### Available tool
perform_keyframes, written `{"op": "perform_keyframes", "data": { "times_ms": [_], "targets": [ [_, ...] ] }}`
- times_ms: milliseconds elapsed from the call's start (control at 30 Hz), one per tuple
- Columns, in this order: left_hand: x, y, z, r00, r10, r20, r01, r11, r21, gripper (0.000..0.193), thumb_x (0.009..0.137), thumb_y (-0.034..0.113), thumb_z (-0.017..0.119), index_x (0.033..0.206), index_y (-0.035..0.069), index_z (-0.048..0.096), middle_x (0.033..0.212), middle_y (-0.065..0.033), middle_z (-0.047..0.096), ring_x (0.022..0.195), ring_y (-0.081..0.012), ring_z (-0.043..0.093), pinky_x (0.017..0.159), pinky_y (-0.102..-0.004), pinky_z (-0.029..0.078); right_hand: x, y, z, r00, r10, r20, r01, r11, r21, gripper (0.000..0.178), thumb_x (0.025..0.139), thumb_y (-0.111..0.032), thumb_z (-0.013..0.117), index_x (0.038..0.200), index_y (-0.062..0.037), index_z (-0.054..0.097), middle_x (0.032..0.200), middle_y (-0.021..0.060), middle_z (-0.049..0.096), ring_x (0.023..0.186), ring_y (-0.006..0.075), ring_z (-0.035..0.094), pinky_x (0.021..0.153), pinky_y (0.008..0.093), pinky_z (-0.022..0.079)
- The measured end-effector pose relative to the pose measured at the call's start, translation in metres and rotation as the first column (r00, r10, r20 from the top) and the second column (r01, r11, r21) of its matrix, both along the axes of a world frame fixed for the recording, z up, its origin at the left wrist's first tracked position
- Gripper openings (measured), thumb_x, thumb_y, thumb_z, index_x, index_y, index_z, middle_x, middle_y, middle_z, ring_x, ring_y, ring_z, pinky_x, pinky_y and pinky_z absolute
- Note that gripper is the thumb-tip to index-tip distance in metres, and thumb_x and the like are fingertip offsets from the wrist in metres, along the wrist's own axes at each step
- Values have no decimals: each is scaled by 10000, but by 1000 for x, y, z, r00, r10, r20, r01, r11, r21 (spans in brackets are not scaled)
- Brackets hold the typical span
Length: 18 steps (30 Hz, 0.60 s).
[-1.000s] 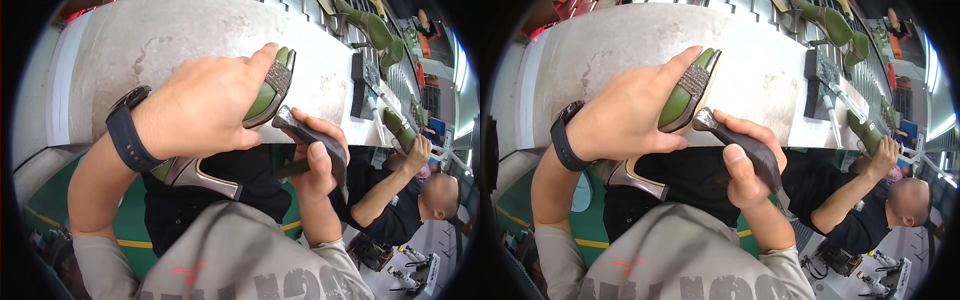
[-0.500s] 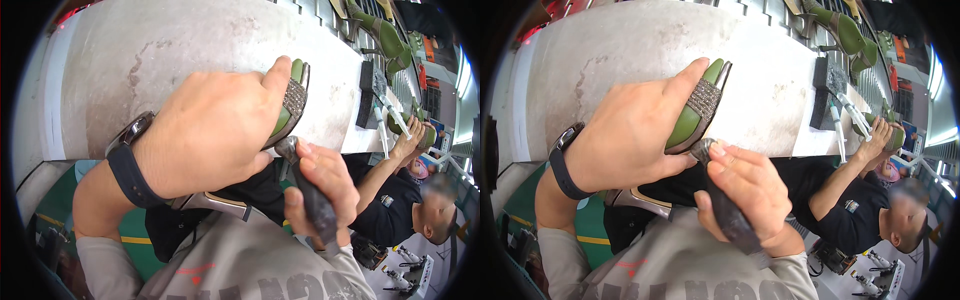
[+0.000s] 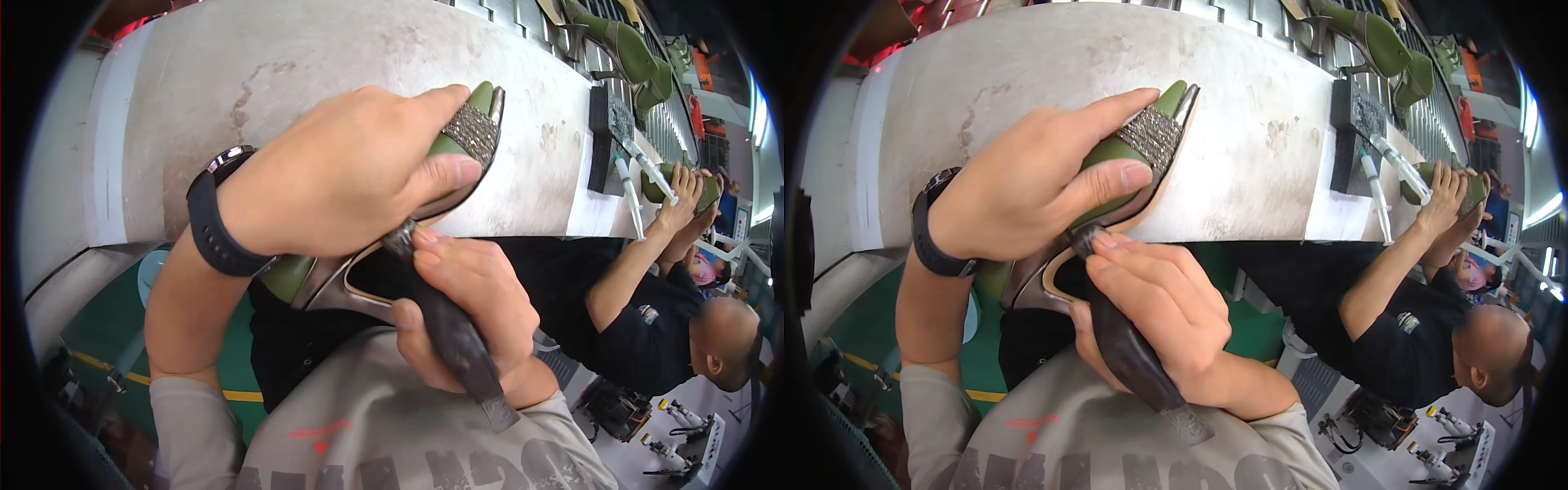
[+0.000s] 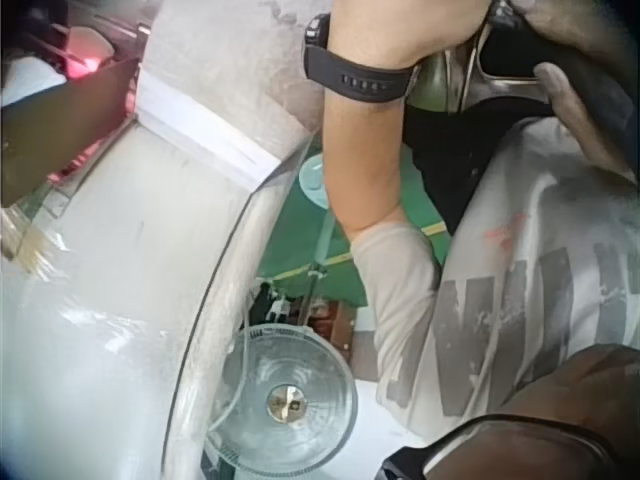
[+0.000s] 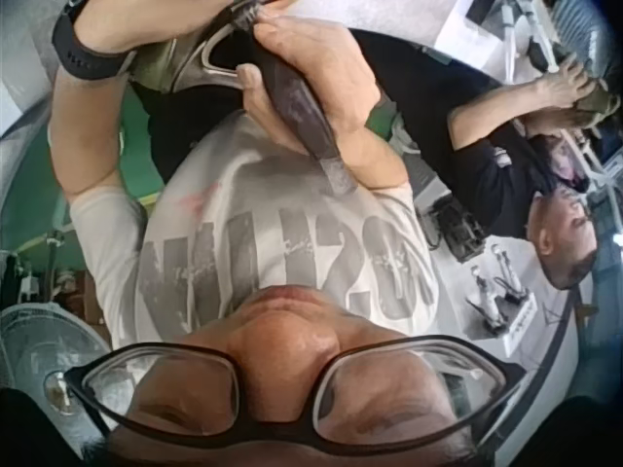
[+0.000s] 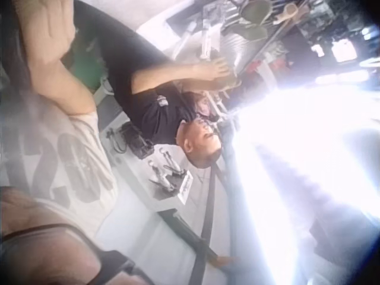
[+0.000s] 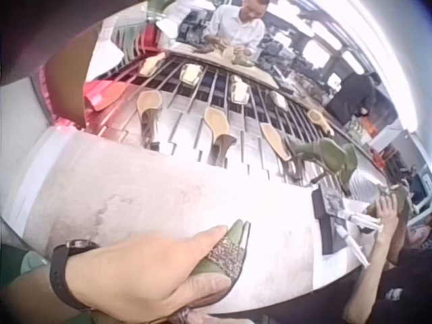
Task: The person assembles high-heeled shoes on lasts by attaching soles to shoe uppers by hand, hammering along the edges with a hammer, and dispensing adhesive into the seams using a syringe.
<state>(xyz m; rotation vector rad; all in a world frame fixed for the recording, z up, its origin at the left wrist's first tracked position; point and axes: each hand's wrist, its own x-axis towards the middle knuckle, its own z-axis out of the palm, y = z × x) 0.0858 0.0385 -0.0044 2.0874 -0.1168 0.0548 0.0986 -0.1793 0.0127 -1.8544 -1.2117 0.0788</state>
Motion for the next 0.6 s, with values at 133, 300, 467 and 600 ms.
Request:
{"op": "perform_keyframes", "data": {
  "times_ms": [133,300,467,600],
  "targets": [
    [5,-1,6,999,-32,24,31,999,31,532,1071,234,613,1493,-68,495,951,-246,696,838,-339,670,802,-392,525,-5,10,-10,997,9,-76,4,985,170,392,758,26,801,1131,96,703,1069,265,752,964,360,757,878,412,608],
    [5,-4,9,999,-14,-29,13,1000,-14,504,1102,241,552,1505,-57,504,1161,-186,738,1045,-228,691,957,-347,526,12,6,-5,976,120,-180,-89,981,171,363,794,-10,820,1142,36,730,1057,196,770,942,288,771,860,362,604],
    [7,-11,11,990,101,-103,-92,992,89,616,1046,332,631,1508,-55,504,1166,-224,733,1080,-249,702,973,-360,528,40,-27,4,802,-69,-593,335,874,351,250,929,-31,752,1172,22,723,1031,92,779,874,126,718,768,285,577],
    [4,-34,15,988,152,4,-142,910,390,875,706,324,935,1408,-12,535,1055,-251,725,993,-460,712,853,-455,568,77,-22,8,766,-25,-643,204,957,207,179,955,-45,731,1105,50,712,957,88,772,863,98,702,766,236,548]
  ]
}}
